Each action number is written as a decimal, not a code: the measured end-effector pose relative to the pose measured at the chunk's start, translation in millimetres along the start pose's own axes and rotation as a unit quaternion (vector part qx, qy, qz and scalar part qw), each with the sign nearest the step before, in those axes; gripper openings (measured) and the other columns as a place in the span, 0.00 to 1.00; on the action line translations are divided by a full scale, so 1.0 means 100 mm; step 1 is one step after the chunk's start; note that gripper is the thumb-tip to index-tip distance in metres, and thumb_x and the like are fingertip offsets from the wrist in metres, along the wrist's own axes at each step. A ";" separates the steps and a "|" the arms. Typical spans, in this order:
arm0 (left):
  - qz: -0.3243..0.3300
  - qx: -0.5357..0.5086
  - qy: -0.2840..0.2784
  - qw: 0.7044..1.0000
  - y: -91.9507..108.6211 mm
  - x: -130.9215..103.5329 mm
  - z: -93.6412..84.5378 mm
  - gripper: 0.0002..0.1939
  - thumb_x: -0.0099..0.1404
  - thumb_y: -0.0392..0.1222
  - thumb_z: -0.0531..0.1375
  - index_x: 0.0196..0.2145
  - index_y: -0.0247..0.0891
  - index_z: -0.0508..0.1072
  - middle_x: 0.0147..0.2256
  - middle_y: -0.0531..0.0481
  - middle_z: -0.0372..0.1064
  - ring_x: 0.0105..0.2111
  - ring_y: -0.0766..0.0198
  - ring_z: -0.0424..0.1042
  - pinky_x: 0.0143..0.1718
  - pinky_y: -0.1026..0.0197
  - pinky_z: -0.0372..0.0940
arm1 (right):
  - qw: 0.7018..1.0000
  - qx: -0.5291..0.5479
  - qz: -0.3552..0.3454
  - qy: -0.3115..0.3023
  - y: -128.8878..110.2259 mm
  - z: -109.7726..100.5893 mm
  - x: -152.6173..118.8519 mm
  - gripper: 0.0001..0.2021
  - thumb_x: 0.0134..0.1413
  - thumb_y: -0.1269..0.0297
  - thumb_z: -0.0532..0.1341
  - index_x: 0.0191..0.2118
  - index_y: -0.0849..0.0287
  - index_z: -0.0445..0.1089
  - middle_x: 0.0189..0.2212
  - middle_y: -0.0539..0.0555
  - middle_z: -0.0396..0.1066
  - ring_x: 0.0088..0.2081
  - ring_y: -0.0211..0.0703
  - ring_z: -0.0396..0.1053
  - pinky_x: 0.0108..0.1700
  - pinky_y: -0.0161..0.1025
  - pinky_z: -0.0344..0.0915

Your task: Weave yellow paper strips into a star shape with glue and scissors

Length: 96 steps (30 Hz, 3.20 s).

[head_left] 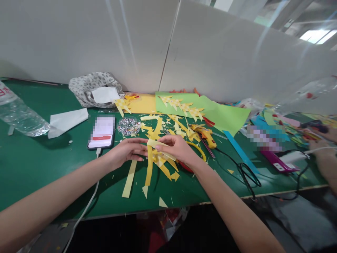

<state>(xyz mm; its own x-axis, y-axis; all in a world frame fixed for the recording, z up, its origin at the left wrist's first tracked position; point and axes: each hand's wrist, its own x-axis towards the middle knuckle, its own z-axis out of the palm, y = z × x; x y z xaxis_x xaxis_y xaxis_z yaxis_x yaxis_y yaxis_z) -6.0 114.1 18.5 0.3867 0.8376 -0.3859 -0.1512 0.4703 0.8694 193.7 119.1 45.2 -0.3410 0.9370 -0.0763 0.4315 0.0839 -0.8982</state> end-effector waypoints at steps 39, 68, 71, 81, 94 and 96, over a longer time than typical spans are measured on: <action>0.187 -0.038 0.169 0.967 -0.02 0.03 -0.02 0.16 0.47 0.43 0.68 0.29 0.36 0.66 0.27 0.53 0.74 0.35 0.62 0.75 0.31 0.68 0.67 | 0.964 -0.157 -0.215 0.004 -0.07 0.49 -0.28 0.09 0.54 0.63 0.56 0.40 0.56 0.71 0.37 0.52 0.74 0.34 0.37 0.70 0.37 0.36 0.65; 0.186 0.186 0.082 0.961 -0.13 0.04 -0.01 0.13 0.52 0.45 0.62 0.36 0.39 0.69 0.31 0.48 0.73 0.31 0.60 0.74 0.29 0.62 0.71 | 0.939 0.181 0.006 0.293 0.22 -0.10 0.08 0.16 0.36 0.58 0.68 0.33 0.61 0.71 0.30 0.52 0.72 0.31 0.38 0.69 0.35 0.37 0.68; 0.183 0.184 0.079 0.963 -0.13 0.04 -0.01 0.15 0.51 0.45 0.63 0.37 0.39 0.68 0.29 0.49 0.73 0.30 0.60 0.74 0.27 0.63 0.70 | 0.936 0.203 -0.001 0.287 0.19 -0.07 0.07 0.15 0.38 0.58 0.67 0.32 0.60 0.67 0.29 0.52 0.72 0.30 0.37 0.69 0.33 0.36 0.68; 0.206 0.188 0.072 0.958 -0.13 0.04 -0.02 0.24 0.53 0.44 0.62 0.48 0.41 0.64 0.31 0.49 0.73 0.31 0.60 0.74 0.26 0.64 0.70 | 0.950 0.153 -0.004 0.273 0.21 -0.05 0.07 0.16 0.40 0.53 0.64 0.32 0.59 0.64 0.35 0.53 0.70 0.33 0.40 0.70 0.32 0.38 0.70; 0.203 0.056 0.143 0.967 -0.05 0.04 -0.02 0.18 0.52 0.47 0.64 0.39 0.38 0.66 0.31 0.51 0.74 0.34 0.61 0.75 0.29 0.64 0.69 | 0.982 -0.138 0.033 0.125 0.29 -0.28 0.02 0.25 0.39 0.57 0.64 0.46 0.56 0.62 0.25 0.48 0.72 0.27 0.42 0.69 0.34 0.42 0.64; 0.203 0.058 0.144 0.967 -0.04 0.03 -0.01 0.18 0.52 0.47 0.64 0.39 0.38 0.66 0.31 0.51 0.74 0.34 0.60 0.75 0.29 0.65 0.69 | 0.953 -0.238 0.009 0.187 0.29 -0.29 0.02 0.24 0.43 0.57 0.62 0.48 0.56 0.61 0.28 0.50 0.72 0.28 0.44 0.69 0.35 0.44 0.63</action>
<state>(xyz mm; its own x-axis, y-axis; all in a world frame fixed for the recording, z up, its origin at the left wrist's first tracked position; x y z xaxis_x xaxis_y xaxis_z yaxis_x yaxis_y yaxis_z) -5.4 114.8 13.3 0.0443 0.9972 -0.0601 -0.1277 0.0653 0.9897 229.6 132.9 31.5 -0.0468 0.9878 0.1485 0.7947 0.1269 -0.5936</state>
